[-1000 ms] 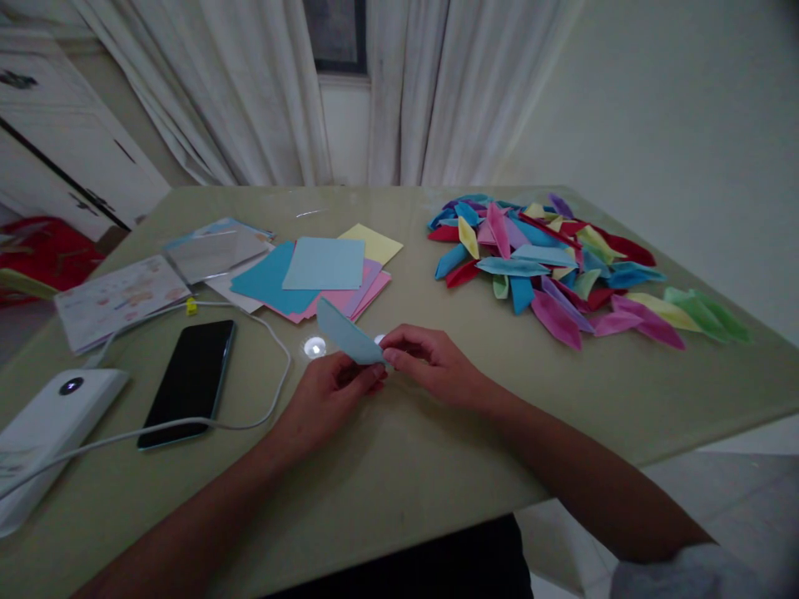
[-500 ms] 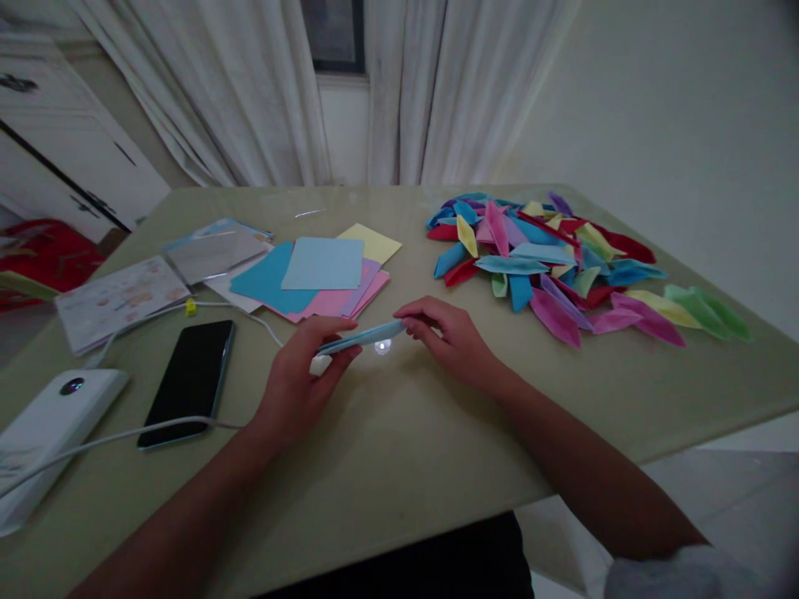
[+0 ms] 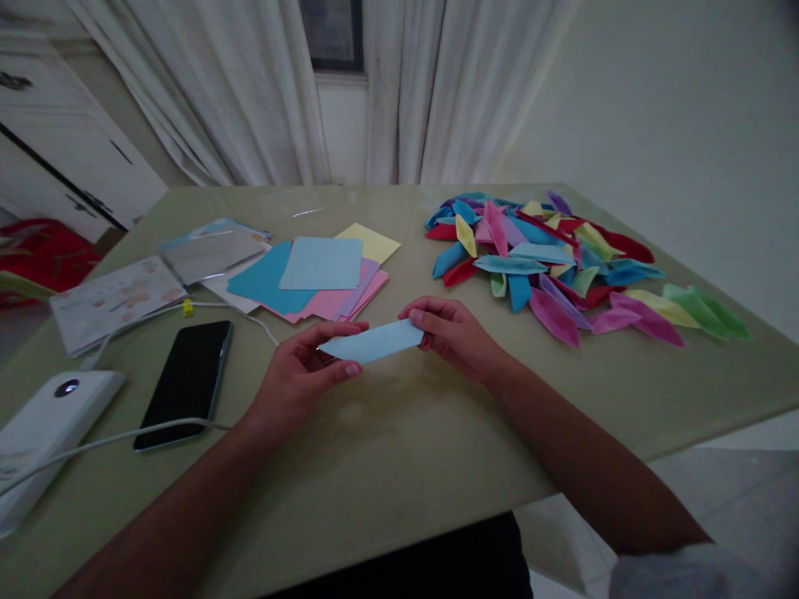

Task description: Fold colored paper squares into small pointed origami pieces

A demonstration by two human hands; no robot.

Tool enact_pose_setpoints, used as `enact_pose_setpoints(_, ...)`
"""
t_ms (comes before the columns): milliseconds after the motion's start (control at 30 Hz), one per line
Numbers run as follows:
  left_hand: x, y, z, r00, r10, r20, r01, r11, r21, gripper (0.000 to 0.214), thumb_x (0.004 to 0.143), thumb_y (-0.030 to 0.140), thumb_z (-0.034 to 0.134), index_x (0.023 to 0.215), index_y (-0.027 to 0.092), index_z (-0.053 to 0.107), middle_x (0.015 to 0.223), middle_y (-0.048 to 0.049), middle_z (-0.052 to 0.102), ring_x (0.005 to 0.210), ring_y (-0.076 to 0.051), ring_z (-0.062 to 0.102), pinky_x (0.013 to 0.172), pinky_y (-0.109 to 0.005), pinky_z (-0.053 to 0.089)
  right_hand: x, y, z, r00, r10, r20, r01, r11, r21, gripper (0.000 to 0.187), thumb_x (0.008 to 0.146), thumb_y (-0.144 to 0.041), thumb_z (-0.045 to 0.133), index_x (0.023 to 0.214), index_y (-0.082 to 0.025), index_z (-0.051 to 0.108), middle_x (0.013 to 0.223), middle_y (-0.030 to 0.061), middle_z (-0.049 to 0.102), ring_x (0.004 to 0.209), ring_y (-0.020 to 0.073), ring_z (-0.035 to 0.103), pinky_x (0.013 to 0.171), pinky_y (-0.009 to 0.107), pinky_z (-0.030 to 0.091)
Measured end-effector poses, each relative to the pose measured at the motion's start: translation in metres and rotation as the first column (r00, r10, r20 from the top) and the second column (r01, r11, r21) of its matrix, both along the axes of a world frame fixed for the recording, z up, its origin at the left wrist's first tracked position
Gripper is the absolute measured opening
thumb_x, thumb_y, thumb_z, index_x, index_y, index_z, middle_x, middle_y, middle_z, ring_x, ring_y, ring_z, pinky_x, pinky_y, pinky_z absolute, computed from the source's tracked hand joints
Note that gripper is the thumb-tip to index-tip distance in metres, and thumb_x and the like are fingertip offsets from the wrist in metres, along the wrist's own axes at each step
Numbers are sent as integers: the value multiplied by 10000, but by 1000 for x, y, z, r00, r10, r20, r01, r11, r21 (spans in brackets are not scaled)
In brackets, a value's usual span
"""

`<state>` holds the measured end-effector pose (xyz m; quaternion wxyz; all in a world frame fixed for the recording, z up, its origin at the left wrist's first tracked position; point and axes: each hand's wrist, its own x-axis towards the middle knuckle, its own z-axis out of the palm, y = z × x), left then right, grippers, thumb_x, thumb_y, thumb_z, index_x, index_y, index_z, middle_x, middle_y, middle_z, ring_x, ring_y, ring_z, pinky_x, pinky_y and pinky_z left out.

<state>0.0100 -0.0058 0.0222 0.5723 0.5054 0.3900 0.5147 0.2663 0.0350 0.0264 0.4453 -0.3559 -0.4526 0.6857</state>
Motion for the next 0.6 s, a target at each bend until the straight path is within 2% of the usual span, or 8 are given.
enact_pose_setpoints(133,5,-2,-2,976,11,217,11,995,-98,417,668,316,1060,1028,236,865,1148,-62,856,743,-103,728,660,-163,590,-1,-6,3,982,118,-147,-137,982,-130,378,801,-417,986,1054,-161,872,853,7,765,647,41,657,618,106,574)
enact_pose_setpoints(267,7,-4,-2,929,10,369,27,995,-95,364,706,325,1048,1009,251,859,1111,-30,845,756,-87,719,670,-137,602,-4,-9,1,966,117,-231,-165,965,-201,405,759,-400,1021,1058,-172,870,828,0,786,654,45,710,640,85,609)
enact_pose_setpoints(467,7,-4,-5,908,27,419,4,997,-73,406,708,332,1049,1053,241,856,934,7,792,690,-75,700,639,-131,610,-9,-12,-4,955,115,-275,-177,961,-212,385,735,-379,1038,1008,-188,845,789,-31,774,646,53,741,634,98,626)
enact_pose_setpoints(600,5,-5,-6,917,9,398,20,998,-68,409,767,332,1013,1127,257,835,874,16,757,675,-84,699,637,-150,607,-8,-14,-2,957,87,-278,-145,970,-196,406,710,-369,1050,986,-187,815,828,-36,768,681,54,735,661,113,626)
